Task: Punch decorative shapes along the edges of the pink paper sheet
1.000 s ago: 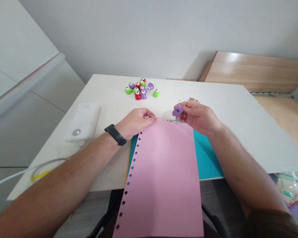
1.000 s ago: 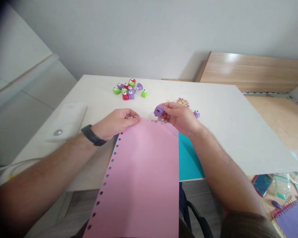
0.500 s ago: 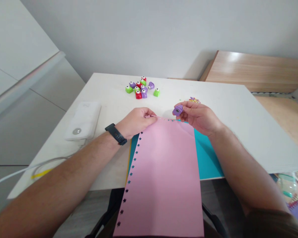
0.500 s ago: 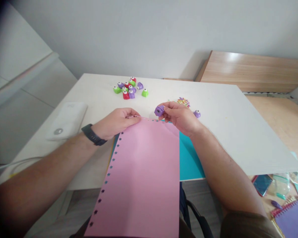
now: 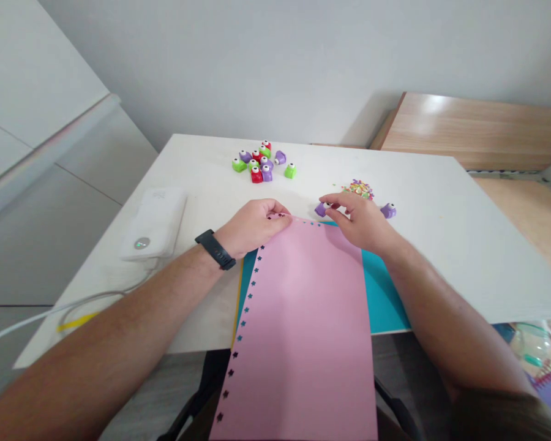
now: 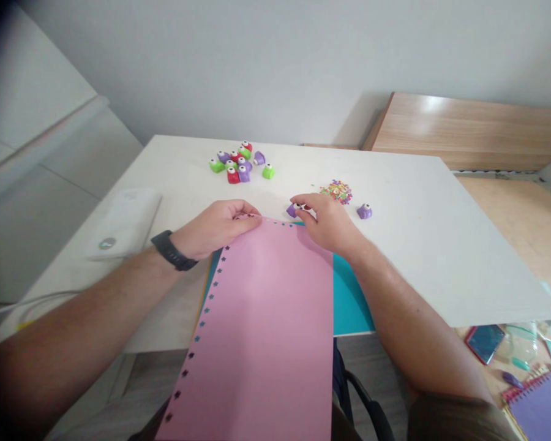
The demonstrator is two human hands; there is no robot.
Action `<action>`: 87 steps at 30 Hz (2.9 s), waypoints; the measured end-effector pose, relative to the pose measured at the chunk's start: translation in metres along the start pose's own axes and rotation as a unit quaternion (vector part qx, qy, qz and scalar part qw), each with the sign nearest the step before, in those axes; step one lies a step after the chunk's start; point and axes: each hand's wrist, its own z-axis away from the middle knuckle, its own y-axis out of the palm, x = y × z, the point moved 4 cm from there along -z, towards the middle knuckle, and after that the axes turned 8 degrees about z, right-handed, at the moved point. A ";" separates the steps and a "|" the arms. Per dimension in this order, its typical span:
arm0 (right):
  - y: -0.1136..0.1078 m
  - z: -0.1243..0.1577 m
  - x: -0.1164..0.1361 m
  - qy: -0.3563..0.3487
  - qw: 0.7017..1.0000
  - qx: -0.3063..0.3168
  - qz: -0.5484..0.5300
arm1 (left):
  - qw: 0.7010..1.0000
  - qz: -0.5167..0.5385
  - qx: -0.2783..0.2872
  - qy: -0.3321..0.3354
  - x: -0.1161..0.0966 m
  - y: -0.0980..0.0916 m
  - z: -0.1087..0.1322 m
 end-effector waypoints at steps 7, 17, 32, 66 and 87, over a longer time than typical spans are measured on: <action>-0.002 0.002 0.005 -0.075 0.995 0.009 0.062 | 0.999 -0.019 -0.018 0.018 -0.001 -0.002 -0.001; -0.002 0.003 0.006 -0.096 0.993 0.024 0.070 | 0.999 -0.019 -0.030 0.013 0.005 -0.007 -0.005; -0.001 0.003 0.010 -0.122 0.989 0.034 0.080 | 0.999 -0.037 -0.027 0.003 0.010 -0.007 -0.006; 0.003 0.001 0.008 -0.100 0.991 -0.004 0.089 | 0.996 -0.080 -0.021 0.039 0.004 -0.013 -0.008; 0.006 0.001 0.010 -0.121 0.989 0.021 0.084 | 0.993 -0.107 -0.045 0.025 0.005 -0.016 -0.008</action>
